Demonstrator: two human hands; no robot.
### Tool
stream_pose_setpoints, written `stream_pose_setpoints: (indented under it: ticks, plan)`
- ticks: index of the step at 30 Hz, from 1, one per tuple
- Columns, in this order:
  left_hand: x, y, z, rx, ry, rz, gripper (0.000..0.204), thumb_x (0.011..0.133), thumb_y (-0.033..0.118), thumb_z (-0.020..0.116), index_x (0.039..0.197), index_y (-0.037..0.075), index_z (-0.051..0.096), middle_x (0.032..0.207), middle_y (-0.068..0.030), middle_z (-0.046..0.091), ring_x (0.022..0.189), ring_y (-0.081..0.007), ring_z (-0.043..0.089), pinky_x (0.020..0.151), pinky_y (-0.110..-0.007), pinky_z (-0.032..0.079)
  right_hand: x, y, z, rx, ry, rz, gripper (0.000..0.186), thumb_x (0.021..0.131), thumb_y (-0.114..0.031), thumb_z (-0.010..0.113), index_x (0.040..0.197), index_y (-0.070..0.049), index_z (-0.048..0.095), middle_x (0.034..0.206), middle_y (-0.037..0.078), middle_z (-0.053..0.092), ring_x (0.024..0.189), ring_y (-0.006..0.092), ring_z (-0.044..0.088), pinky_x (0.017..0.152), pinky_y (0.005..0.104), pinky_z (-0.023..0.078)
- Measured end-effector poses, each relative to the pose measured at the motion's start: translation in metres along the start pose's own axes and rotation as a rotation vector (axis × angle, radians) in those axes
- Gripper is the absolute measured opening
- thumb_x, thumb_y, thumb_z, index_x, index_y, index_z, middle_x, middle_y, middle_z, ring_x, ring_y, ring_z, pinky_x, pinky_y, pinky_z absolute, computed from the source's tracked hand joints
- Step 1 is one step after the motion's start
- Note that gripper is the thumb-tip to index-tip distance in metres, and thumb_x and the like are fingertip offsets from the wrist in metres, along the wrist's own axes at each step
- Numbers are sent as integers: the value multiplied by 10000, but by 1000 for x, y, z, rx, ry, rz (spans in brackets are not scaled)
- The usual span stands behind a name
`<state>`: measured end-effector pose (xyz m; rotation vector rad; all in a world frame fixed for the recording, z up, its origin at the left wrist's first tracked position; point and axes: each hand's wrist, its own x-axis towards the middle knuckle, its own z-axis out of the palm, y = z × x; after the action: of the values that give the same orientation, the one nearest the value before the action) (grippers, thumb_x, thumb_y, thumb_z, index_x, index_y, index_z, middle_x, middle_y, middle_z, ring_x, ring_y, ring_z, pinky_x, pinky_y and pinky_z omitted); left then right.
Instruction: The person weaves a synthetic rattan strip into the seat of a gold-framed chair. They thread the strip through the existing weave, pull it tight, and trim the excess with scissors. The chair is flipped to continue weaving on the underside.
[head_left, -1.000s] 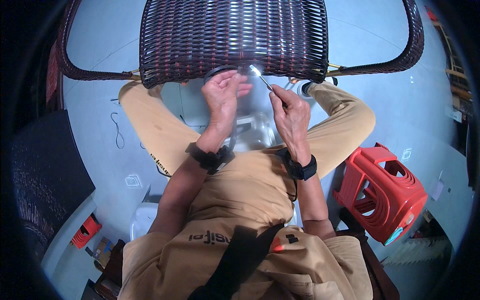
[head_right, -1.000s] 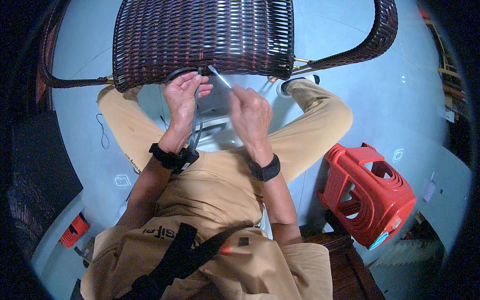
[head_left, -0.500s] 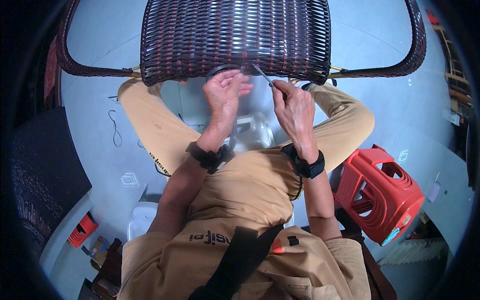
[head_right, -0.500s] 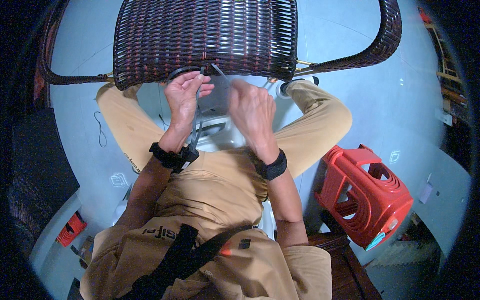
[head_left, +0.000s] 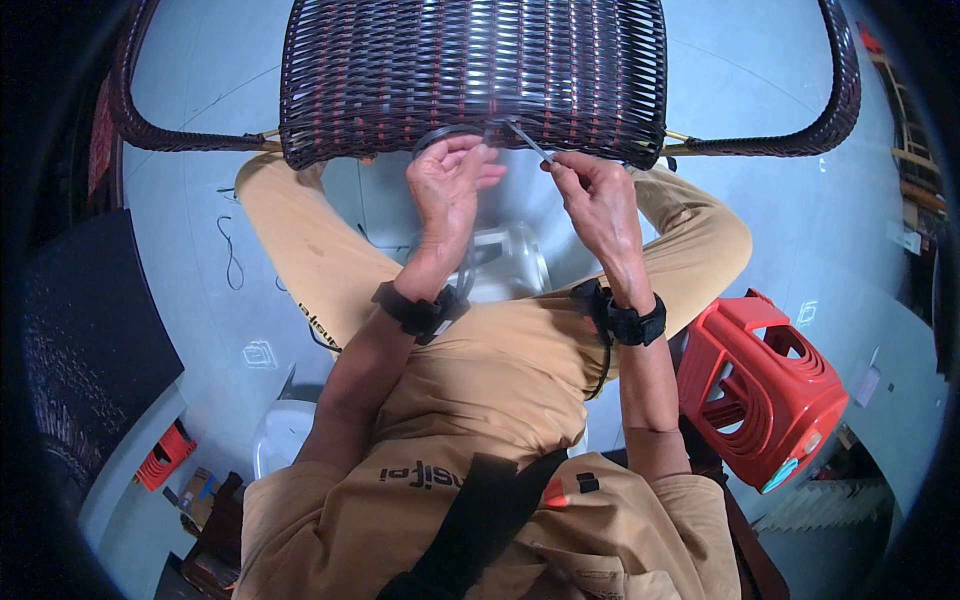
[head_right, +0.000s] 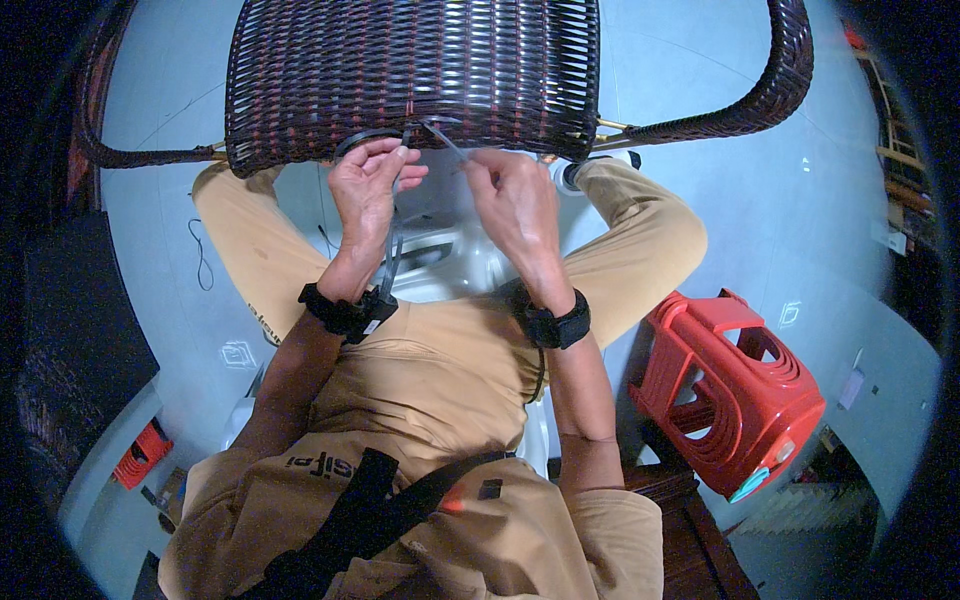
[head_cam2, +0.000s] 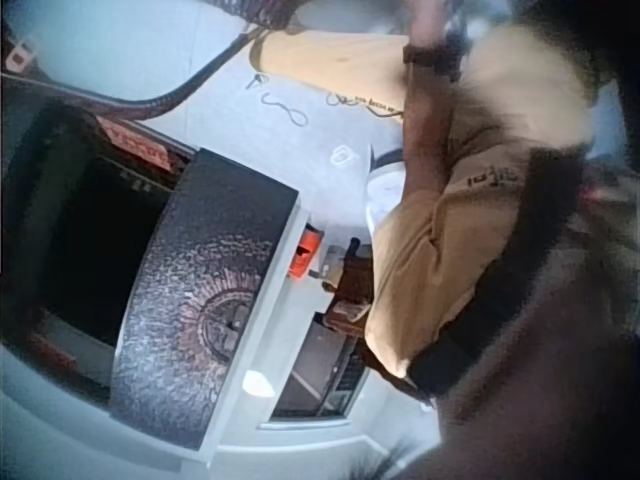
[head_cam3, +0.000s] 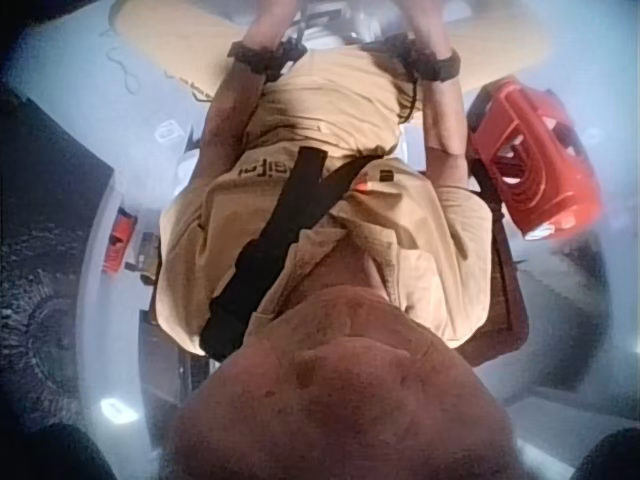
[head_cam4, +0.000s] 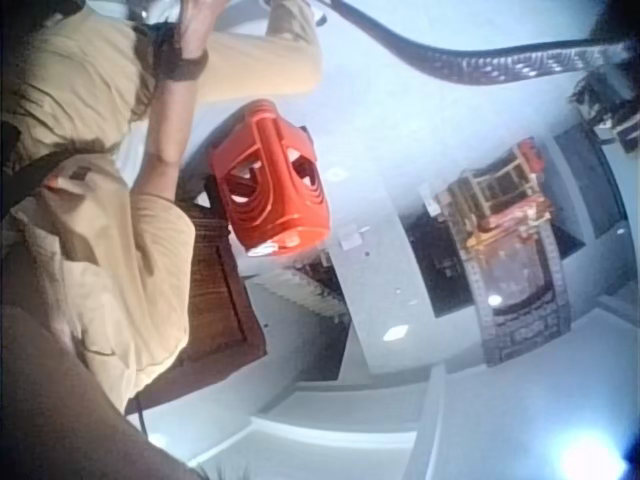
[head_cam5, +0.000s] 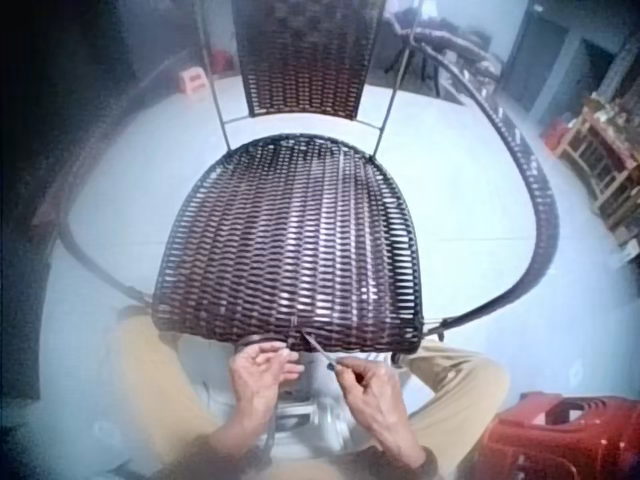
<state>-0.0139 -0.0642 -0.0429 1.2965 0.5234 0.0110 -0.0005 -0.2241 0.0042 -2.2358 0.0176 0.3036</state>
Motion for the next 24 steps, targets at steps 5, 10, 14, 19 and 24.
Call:
stream_pose_setpoints:
  ticks: [5,10,14,19,24]
  plan:
    - [1,-2,-1,13,-5,23,170,863,38,607,984,-71,561,868,-183,659,681,-208,670,570,-262,557,8,-16,-8,-380,80,-194,183,830,-180,552,869,-75,696,616,164,596,567,298,600,534,383,461]
    - [3,-6,-3,9,-6,32,163,857,34,615,975,-70,571,860,-174,659,674,-203,668,561,-254,555,15,-31,-15,-594,78,-338,173,788,-158,544,685,-66,650,620,187,606,562,341,618,537,429,493]
    - [3,-6,-4,14,-14,49,158,857,29,615,970,-73,577,849,-171,659,670,-198,667,560,-253,556,32,-17,-25,-548,8,-438,137,783,-160,577,761,-89,692,663,177,629,621,329,633,591,415,510]
    - [2,-1,-1,29,-3,55,157,851,22,613,963,-84,581,829,-163,655,657,-188,662,556,-241,547,59,-13,-33,-475,-270,-321,191,804,-206,595,921,-118,719,802,140,679,749,289,658,716,365,525]
    - [1,0,-1,9,3,63,158,842,9,609,951,-101,576,805,-153,650,643,-177,656,546,-224,535,63,-15,-34,-367,-323,-262,212,796,-179,581,944,-111,718,849,124,690,791,275,663,776,350,515]
